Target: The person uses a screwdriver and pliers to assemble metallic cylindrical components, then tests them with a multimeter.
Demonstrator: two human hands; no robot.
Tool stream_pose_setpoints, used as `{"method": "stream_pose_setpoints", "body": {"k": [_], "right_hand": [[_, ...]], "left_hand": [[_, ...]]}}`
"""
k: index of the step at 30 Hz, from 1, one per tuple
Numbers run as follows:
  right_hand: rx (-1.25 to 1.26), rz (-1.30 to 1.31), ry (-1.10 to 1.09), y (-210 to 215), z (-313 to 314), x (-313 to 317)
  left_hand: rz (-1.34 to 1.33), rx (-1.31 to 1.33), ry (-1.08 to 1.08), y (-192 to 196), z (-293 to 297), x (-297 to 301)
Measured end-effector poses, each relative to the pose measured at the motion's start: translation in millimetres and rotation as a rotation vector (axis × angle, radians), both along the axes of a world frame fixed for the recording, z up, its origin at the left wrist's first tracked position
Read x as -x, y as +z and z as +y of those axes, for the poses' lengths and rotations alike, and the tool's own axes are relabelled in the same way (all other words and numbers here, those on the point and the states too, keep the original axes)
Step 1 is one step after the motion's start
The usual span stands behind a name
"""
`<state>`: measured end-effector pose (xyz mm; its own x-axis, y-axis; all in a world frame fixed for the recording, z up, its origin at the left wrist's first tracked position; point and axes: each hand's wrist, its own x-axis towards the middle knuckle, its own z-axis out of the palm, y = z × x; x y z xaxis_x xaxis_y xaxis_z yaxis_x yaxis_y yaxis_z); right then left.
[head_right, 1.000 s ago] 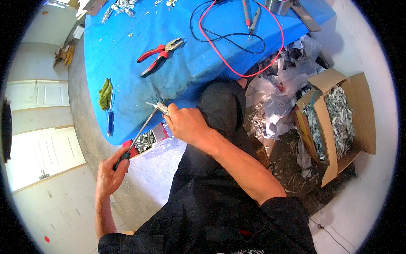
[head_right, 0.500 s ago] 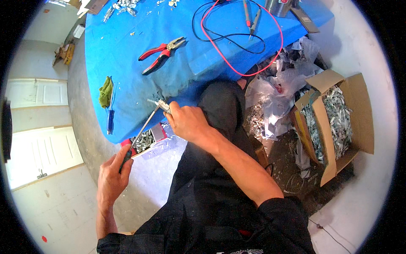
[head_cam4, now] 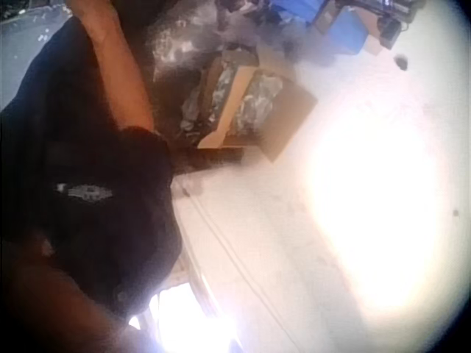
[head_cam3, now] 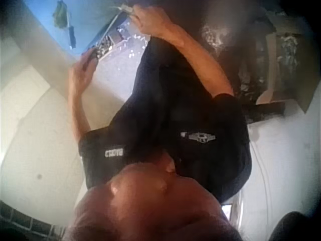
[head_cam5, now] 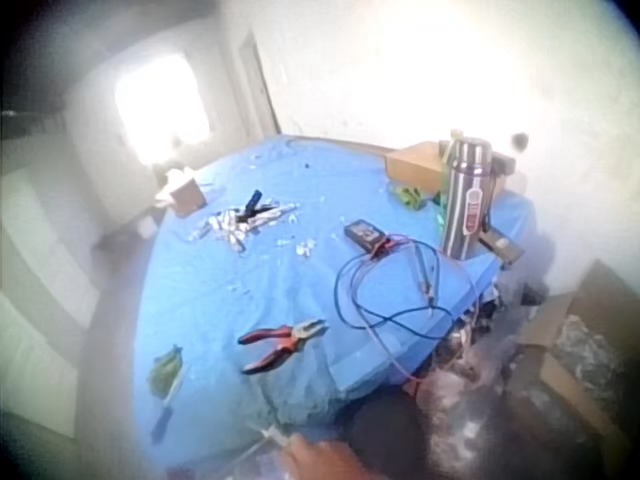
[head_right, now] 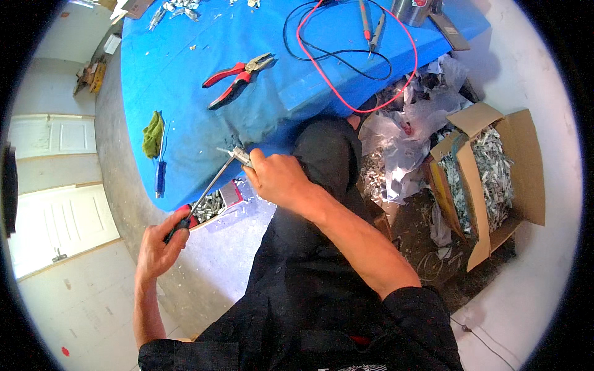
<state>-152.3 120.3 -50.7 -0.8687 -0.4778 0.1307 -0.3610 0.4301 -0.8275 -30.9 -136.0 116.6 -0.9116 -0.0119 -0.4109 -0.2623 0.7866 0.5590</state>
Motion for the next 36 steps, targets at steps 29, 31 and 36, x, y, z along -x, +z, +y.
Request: {"method": "stream_pose_setpoints", "body": {"k": [29,31,36], "right_hand": [[-0.055,-0.02,0.027,4.5,3.8,2.0],[-0.074,0.05,0.051,2.5,5.6,2.9],[-0.134,0.057,0.102,2.3,11.8,11.1]], "left_hand": [[0.204,0.168,-0.159,8.9,19.5,-3.6],[0.225,0.162,-0.187,9.9,15.0,-1.0],[0.075,0.055,-0.135,10.6,2.5,14.0]]}}
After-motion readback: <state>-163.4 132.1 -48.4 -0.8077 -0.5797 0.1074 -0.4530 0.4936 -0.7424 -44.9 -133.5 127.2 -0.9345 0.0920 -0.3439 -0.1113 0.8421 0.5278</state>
